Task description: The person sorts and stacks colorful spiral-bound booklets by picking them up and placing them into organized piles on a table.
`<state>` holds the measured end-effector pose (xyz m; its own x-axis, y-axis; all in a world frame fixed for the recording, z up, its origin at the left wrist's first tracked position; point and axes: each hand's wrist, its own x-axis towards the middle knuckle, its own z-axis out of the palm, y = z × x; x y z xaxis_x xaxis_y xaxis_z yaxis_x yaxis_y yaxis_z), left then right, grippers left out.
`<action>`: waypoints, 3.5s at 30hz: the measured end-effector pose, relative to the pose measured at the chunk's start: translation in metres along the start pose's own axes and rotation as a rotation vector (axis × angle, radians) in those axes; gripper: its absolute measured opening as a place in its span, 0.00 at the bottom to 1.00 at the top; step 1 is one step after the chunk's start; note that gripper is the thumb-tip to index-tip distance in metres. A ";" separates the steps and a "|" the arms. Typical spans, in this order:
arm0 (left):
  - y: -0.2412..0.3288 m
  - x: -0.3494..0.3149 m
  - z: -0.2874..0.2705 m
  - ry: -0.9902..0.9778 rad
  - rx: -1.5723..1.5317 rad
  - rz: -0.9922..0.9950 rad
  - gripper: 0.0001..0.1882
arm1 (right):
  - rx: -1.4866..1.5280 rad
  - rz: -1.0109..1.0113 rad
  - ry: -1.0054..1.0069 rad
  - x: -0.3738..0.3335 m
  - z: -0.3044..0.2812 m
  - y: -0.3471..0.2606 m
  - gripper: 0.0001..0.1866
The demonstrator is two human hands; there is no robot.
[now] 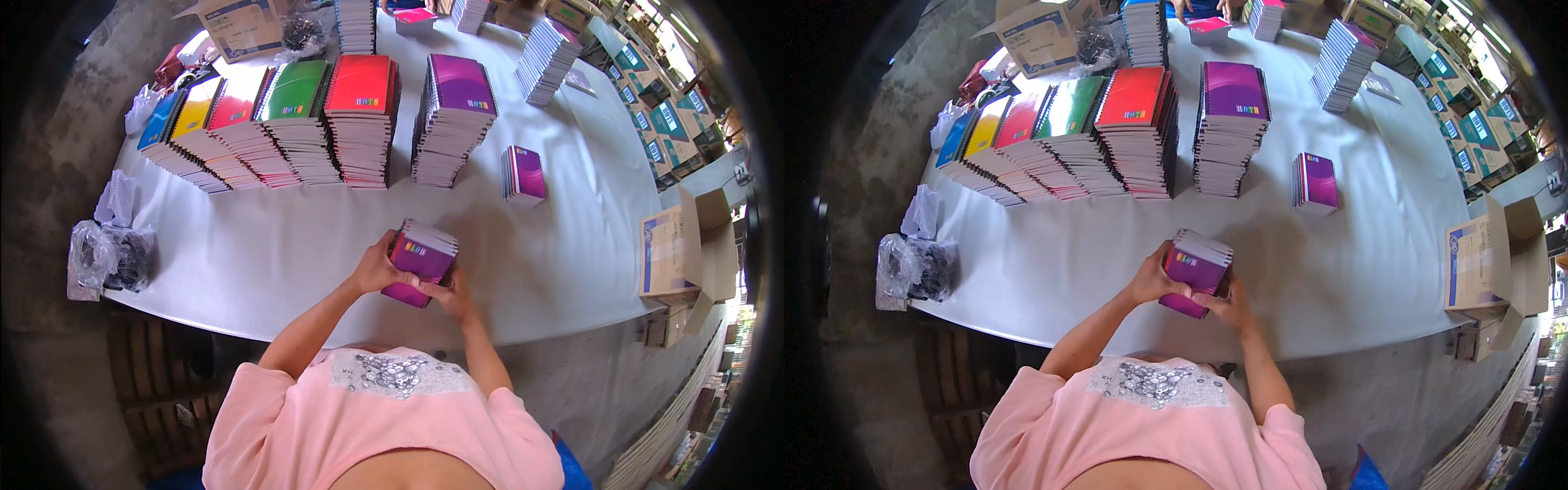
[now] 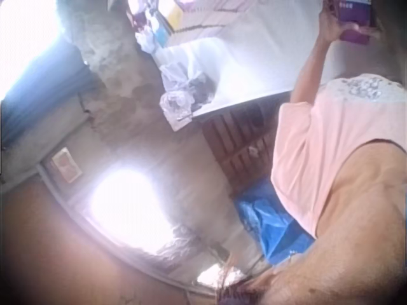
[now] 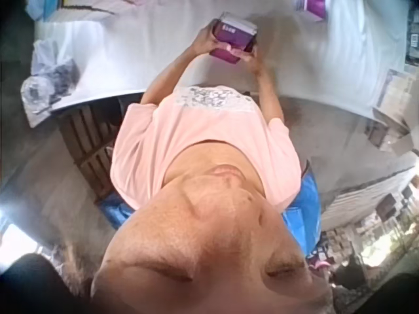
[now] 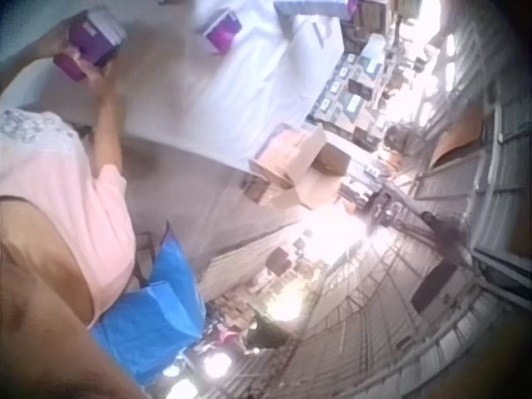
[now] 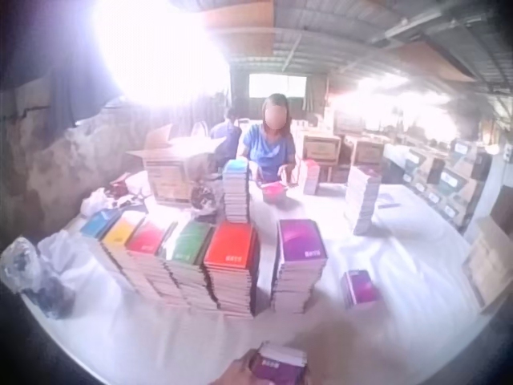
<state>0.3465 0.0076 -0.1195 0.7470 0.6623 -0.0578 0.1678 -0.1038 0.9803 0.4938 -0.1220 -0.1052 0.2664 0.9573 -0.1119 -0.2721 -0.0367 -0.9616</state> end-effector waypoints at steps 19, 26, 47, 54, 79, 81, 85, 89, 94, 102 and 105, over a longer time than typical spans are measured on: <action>-0.014 -0.062 -0.044 0.301 -0.080 -0.286 0.41 | 0.631 0.014 0.641 0.158 -0.221 -0.090 0.25; -0.017 -0.080 -0.060 0.391 0.030 -0.272 0.40 | 0.504 0.130 0.662 0.171 -0.232 -0.062 0.23; -0.005 -0.136 -0.064 0.263 0.668 -0.331 0.43 | 0.291 0.320 0.707 0.192 -0.268 -0.076 0.22; -0.001 -0.179 -0.112 0.264 0.667 -0.396 0.42 | 0.484 -0.321 1.541 0.182 -0.187 -0.113 0.33; 0.030 -0.205 -0.381 0.215 -1.479 0.007 0.40 | -1.550 -1.113 -0.155 0.197 0.463 -0.085 0.20; 0.039 -0.193 -0.397 0.011 -1.662 0.102 0.43 | -1.532 -1.145 -0.232 0.161 0.465 -0.092 0.22; 0.049 -0.181 -0.406 -0.176 -1.759 0.124 0.42 | -1.389 -0.941 -0.391 0.159 0.451 -0.132 0.34; 0.065 -0.175 -0.404 -0.169 -1.689 0.083 0.39 | -1.519 -0.804 -0.013 0.236 0.415 -0.141 0.40; 0.067 -0.174 -0.400 -0.096 -1.664 0.066 0.39 | -1.543 -0.500 -0.198 0.260 0.378 -0.129 0.34; 0.078 -0.158 -0.382 -0.029 -1.643 0.018 0.37 | -1.422 -0.268 -0.367 0.276 0.374 -0.170 0.22; 0.083 -0.146 -0.369 0.036 -1.552 -0.022 0.39 | -1.378 -0.559 -0.159 0.260 0.368 -0.172 0.20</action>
<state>0.0144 0.1762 0.0399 0.7343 0.6725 -0.0922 -0.6464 0.7342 0.2078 0.2696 0.2389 0.1231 -0.0863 0.9557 0.2814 0.9158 0.1873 -0.3554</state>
